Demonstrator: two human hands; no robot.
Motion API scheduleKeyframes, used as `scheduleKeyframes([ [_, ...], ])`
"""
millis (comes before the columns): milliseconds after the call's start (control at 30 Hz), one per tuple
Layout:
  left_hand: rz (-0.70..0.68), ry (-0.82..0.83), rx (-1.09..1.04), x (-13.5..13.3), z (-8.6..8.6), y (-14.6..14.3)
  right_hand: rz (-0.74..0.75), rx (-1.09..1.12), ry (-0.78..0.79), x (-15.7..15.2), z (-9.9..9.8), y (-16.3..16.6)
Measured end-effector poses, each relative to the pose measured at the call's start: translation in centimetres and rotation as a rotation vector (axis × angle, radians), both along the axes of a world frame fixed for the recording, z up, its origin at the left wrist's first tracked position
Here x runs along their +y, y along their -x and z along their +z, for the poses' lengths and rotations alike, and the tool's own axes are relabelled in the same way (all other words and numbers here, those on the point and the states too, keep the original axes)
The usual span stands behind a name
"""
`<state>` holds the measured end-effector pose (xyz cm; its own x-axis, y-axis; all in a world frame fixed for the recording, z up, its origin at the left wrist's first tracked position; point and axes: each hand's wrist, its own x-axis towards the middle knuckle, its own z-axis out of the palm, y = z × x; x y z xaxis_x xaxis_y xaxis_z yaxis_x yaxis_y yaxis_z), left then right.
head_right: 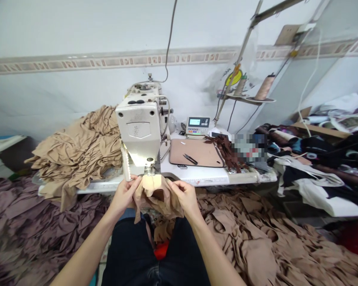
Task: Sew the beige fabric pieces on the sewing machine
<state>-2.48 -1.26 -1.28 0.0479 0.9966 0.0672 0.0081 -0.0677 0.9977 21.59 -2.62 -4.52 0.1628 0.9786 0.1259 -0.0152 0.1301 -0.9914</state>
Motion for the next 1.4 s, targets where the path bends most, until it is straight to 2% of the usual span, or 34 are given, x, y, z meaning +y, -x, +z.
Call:
scheduleKeyframes([
  [100,-0.048,0.084,0.049,-0.5,-1.3,2.6,-0.17,-0.022,-0.064,-1.5,-1.5,0.0],
  [167,-0.011,0.092,0.038,-0.4,-1.4,4.1,-0.233,-0.041,-0.094,-2.8,-1.7,0.7],
  [267,0.074,0.036,0.014,-0.1,-0.6,4.8,-0.081,-0.074,-0.12,-4.5,-1.4,3.2],
  [367,0.079,-0.001,0.017,-0.1,0.0,3.8,0.106,-0.054,-0.132,-5.0,-0.7,6.1],
  [500,-0.005,0.091,-0.037,-1.6,-1.2,1.8,0.197,0.049,-0.066,-5.1,0.3,8.2],
  [600,-0.061,0.217,-0.07,-3.0,-3.0,1.4,0.123,0.035,-0.086,-5.9,1.4,7.7],
  [667,-0.17,0.255,-0.044,-3.8,-4.0,1.7,0.123,0.02,-0.077,-6.5,2.0,6.7],
  [767,-0.308,0.169,0.001,-4.4,-4.3,2.4,0.281,-0.042,0.003,-7.1,2.9,4.9],
  [867,-0.234,0.073,-0.045,-5.0,-3.6,2.3,0.501,-0.293,0.037,-7.4,3.7,3.5],
  [900,-0.251,0.068,-0.057,-5.2,-3.4,2.0,0.569,-0.392,0.036,-7.5,4.0,3.2],
  [933,-0.322,0.081,-0.053,-5.5,-3.3,1.7,0.63,-0.484,0.033,-7.5,4.3,3.0],
  [1033,-0.677,0.18,0.048,-6.6,-3.3,0.4,0.755,-0.658,0.0,-7.2,5.1,2.1],
  [1100,-0.792,0.238,0.118,-7.2,-3.6,-0.1,0.804,-0.657,-0.022,-6.9,5.4,1.3],
  [1200,-0.718,0.226,0.159,-7.5,-3.6,0.1,0.794,-0.548,0.0,-6.4,5.1,0.0],
  [1400,-0.383,0.061,0.154,-6.4,-2.2,1.3,0.455,-0.33,0.057,-5.9,3.3,-0.4],
])
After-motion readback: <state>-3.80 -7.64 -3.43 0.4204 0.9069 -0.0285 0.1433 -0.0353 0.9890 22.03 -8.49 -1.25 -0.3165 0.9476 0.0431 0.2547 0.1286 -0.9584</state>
